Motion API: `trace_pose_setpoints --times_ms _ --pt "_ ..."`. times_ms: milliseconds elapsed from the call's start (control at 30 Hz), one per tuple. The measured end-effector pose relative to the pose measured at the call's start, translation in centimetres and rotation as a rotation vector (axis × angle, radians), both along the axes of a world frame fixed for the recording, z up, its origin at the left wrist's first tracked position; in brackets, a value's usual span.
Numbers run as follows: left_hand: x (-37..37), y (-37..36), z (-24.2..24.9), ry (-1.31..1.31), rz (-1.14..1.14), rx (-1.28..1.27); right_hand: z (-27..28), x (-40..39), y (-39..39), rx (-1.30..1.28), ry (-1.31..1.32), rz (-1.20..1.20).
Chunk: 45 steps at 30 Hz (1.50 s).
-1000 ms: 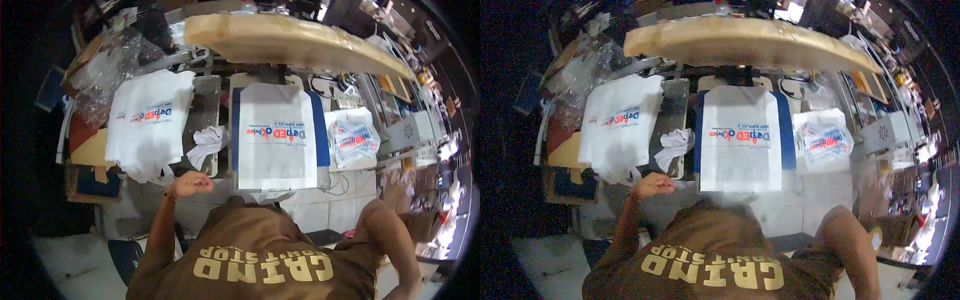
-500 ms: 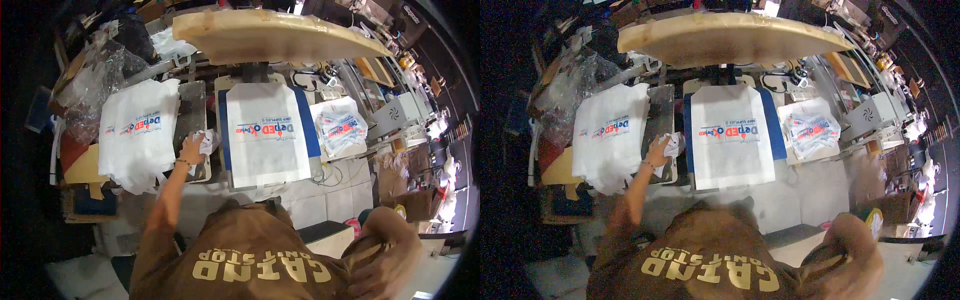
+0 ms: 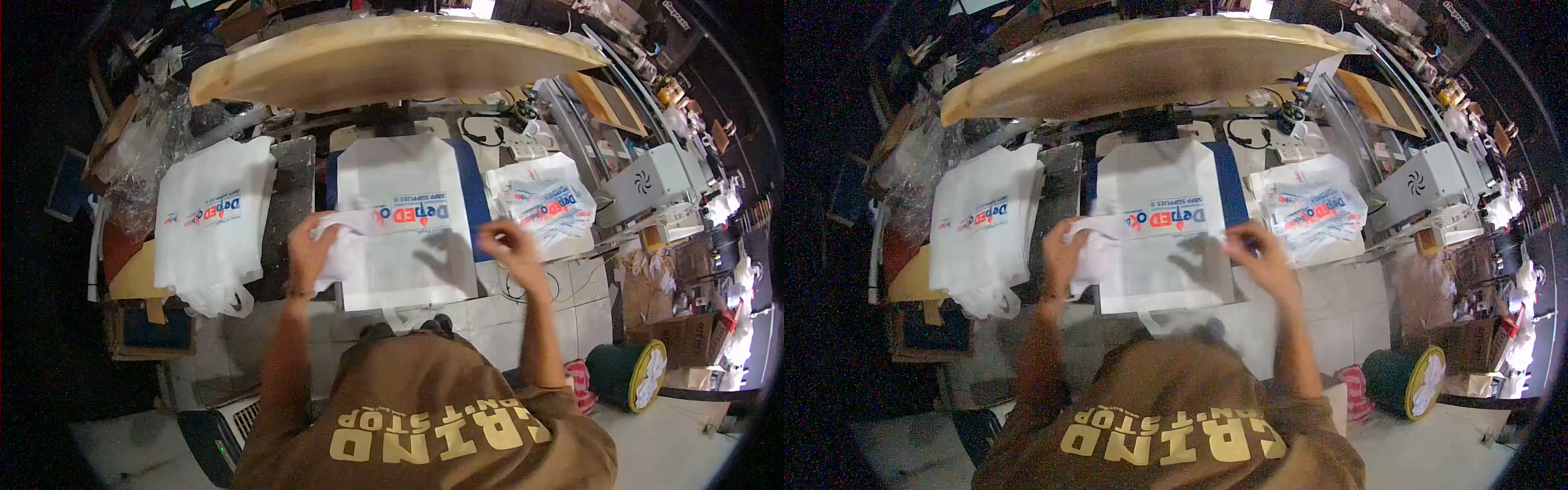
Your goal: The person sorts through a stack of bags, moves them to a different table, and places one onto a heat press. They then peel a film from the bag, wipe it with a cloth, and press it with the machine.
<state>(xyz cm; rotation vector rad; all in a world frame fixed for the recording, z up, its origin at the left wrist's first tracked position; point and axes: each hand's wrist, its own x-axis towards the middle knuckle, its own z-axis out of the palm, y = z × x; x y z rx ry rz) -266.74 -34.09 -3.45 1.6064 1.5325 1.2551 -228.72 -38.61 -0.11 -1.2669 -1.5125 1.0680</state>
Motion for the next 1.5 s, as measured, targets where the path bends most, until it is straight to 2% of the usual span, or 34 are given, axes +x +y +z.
trace_pose_setpoints --times_ms 33,100,133,200,233,267,367,433,467,500,533,567,600,633,667,700,733,800,833,867,900,933,967,1000,1033,1067,1133,1167,1200,1233,1267,1333,1367,1500 --pt "2.4 0.5 0.3 0.114 0.036 -0.024 -3.0 -1.9 1.3 0.045 -0.203 -0.032" --pt "7.6 2.6 -2.7 0.168 0.012 0.029 -8.3 -3.6 2.8 0.342 -0.435 0.118" --pt "10.1 3.5 -5.1 0.257 -0.026 0.137 -8.9 -4.6 3.0 0.347 -0.427 0.119" --pt "14.4 4.1 -10.3 0.542 -0.092 0.267 -9.9 -6.1 2.2 0.484 -0.552 -0.084" --pt "15.8 4.0 -11.7 0.740 -0.111 0.295 -10.8 -5.7 2.2 0.493 -0.544 -0.062" --pt "16.3 3.5 -10.6 0.747 -0.074 0.291 -12.1 -5.2 2.6 0.478 -0.532 -0.088" --pt "15.9 2.0 -7.6 0.735 -0.073 0.415 -13.1 -4.3 2.5 0.397 -0.408 -0.080" --pt "14.6 3.8 -9.3 0.147 0.123 -0.113 -10.4 -4.0 2.8 0.396 -0.515 0.003" --pt "13.6 5.1 -11.5 -0.166 -0.099 -0.402 -8.7 -4.6 2.6 0.412 -0.559 0.042" --pt "13.9 4.7 -11.3 0.473 -0.085 0.272 -6.8 -5.4 2.7 0.435 -0.601 0.095" --pt "15.6 3.0 -8.4 -0.438 -0.360 0.031 -4.7 -6.7 3.2 0.451 -0.505 0.261" --pt "15.9 0.9 -7.8 0.018 -0.114 0.032 -6.8 -6.6 3.8 0.380 -0.300 0.378" --pt "16.0 -1.9 -5.4 -0.076 -0.114 0.040 -11.2 -5.3 5.3 0.493 -0.326 0.457" --pt "15.6 -4.3 -3.0 -0.166 -0.120 0.060 -10.5 -5.7 4.8 0.372 -0.234 0.435" --pt "14.1 -6.5 -2.1 -0.114 -0.065 0.135 -7.2 -7.1 3.7 0.382 -0.218 0.480" --pt "12.3 -8.7 -1.8 -0.055 -0.029 0.207 -6.9 -7.6 3.1 0.356 -0.262 0.475" --pt "11.1 -11.0 -2.1 -0.014 0.119 0.148 -5.5 -8.2 1.7 0.219 -0.168 0.469" --pt "6.5 -16.9 -3.2 0.058 0.372 -0.105 -10.5 -6.4 2.1 0.132 -0.265 0.502" --pt "3.9 -19.8 -7.0 -0.008 0.504 -0.043 -11.9 -6.2 1.9 0.058 -0.334 0.512" --pt "1.0 -22.8 -11.7 -0.075 0.631 0.024 -11.0 -7.5 0.1 0.054 -0.257 0.561" --pt "-2.3 -26.6 -13.6 0.042 0.738 -0.315 -9.3 -8.7 -1.8 0.042 -0.181 0.605" --pt "-6.1 -30.8 -26.0 -0.148 0.769 -0.214 -12.7 -7.8 -2.0 0.154 -0.159 0.683" --pt "-6.4 -35.2 -19.1 -0.302 0.911 -0.388 -10.7 -10.3 -3.1 0.136 -0.164 0.832" --pt "-8.6 -39.7 -21.1 0.045 1.011 -0.472 -14.1 -10.1 -3.6 0.107 -0.235 0.839" --pt "-11.8 -44.6 -24.0 0.424 0.820 -0.605 -17.8 -9.6 -3.8 0.078 -0.308 0.842" --pt "-15.7 -49.5 -27.9 0.794 0.596 -0.725 -16.5 -11.9 -4.8 0.082 -0.311 0.859" --pt "-22.7 -57.1 -41.9 0.570 1.253 -0.836 -11.2 -17.6 -8.5 -0.126 -0.326 1.214" --pt "-24.2 -60.4 -38.5 0.379 1.266 -0.894 -11.5 -19.0 -9.7 -0.127 -0.339 1.227" --pt "-26.1 -62.9 -33.2 0.188 1.272 -0.944 -12.0 -20.2 -10.6 0.053 -0.413 1.200" --pt "-28.5 -64.0 -31.5 0.266 1.407 -1.029 -12.4 -21.7 -11.7 0.234 -0.482 1.165" --pt "-30.5 -64.9 -30.1 0.347 1.534 -1.118 -11.1 -23.8 -13.4 0.174 -0.342 1.140" --pt "-33.2 -65.0 -22.0 0.141 1.537 -1.135 -8.3 -28.7 -14.8 0.069 -0.455 1.220" --pt "-34.5 -65.6 -22.2 0.128 1.534 -1.140 -7.6 -30.4 -15.3 -0.039 -0.557 1.289" --pt "-36.2 -66.6 -22.6 0.155 1.589 -1.215 -9.7 -32.6 -15.7 -0.129 -0.715 1.279"
